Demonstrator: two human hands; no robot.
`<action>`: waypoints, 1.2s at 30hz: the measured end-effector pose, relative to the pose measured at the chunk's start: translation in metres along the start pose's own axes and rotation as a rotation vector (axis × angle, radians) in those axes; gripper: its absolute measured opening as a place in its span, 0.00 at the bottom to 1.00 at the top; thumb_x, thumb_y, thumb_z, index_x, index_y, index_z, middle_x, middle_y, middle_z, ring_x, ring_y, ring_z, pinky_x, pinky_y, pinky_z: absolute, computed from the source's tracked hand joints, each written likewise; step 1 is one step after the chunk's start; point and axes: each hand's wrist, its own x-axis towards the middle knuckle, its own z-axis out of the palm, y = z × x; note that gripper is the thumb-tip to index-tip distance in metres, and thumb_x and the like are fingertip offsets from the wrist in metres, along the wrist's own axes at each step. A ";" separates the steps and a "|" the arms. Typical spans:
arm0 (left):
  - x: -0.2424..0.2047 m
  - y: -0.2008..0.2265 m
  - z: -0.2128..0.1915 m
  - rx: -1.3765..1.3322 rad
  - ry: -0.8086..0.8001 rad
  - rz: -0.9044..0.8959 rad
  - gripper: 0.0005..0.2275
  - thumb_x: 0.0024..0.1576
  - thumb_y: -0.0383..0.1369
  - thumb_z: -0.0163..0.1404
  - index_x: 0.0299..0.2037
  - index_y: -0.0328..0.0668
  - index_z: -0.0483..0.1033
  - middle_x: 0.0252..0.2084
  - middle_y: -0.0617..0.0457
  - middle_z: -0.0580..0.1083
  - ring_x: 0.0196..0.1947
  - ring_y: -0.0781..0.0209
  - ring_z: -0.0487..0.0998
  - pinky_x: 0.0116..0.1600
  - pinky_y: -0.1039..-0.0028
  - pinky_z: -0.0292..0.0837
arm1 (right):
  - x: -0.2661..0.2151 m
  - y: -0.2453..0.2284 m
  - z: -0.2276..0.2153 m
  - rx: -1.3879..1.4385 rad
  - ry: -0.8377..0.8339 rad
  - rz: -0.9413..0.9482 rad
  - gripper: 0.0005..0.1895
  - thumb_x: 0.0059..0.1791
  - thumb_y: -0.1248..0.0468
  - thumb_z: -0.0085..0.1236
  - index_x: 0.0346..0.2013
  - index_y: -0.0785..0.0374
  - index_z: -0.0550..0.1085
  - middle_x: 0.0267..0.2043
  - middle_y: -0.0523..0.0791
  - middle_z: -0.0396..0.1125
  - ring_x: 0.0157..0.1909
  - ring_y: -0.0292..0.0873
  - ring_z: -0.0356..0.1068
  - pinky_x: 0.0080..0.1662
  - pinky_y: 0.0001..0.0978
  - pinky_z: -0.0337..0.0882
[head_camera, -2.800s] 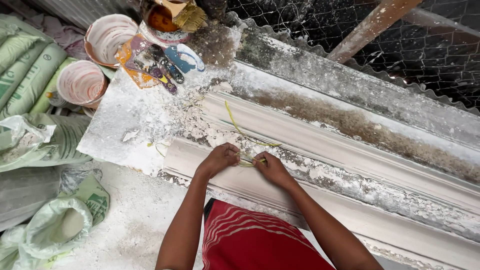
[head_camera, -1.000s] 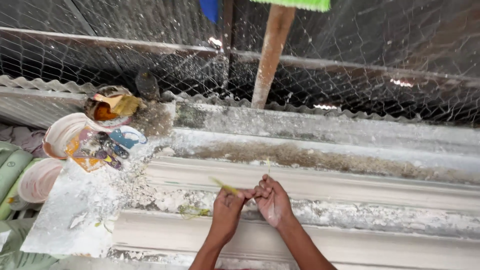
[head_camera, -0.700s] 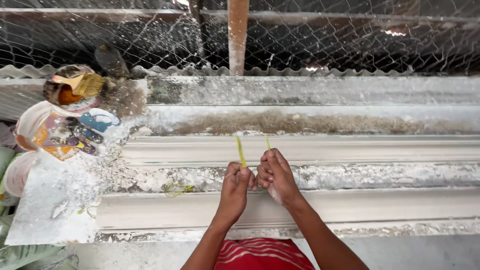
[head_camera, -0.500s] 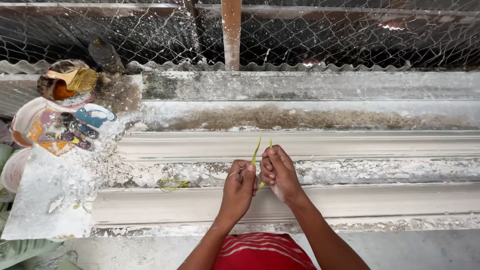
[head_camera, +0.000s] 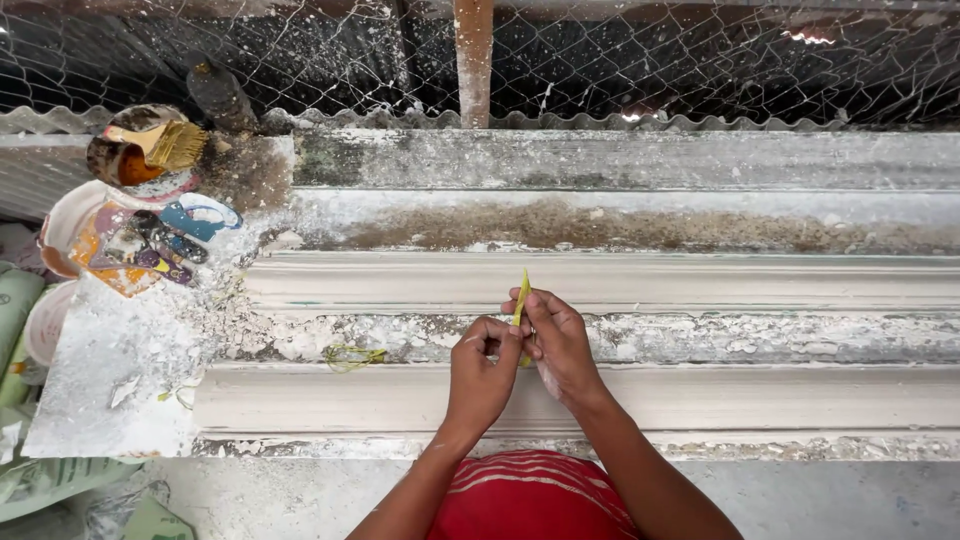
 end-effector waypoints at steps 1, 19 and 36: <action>0.000 0.002 -0.001 0.027 -0.001 -0.005 0.07 0.63 0.29 0.50 0.34 0.33 0.75 0.32 0.52 0.79 0.32 0.69 0.79 0.40 0.77 0.75 | 0.001 0.003 0.000 0.000 0.001 -0.001 0.17 0.57 0.56 0.50 0.51 0.67 0.75 0.43 0.46 0.73 0.31 0.28 0.62 0.28 0.19 0.61; 0.005 -0.013 -0.015 0.228 -0.014 0.087 0.06 0.61 0.28 0.53 0.33 0.33 0.73 0.31 0.49 0.77 0.31 0.64 0.77 0.38 0.74 0.74 | 0.006 0.009 0.009 -0.014 0.005 0.006 0.16 0.56 0.57 0.54 0.47 0.68 0.76 0.34 0.39 0.68 0.28 0.26 0.58 0.28 0.18 0.58; 0.031 0.045 -0.073 1.092 -0.383 0.799 0.09 0.53 0.24 0.54 0.43 0.38 0.79 0.42 0.50 0.75 0.46 0.52 0.76 0.57 0.58 0.67 | 0.006 -0.031 -0.024 -0.866 -0.333 0.103 0.17 0.53 0.58 0.56 0.52 0.65 0.78 0.36 0.44 0.74 0.38 0.35 0.72 0.41 0.30 0.74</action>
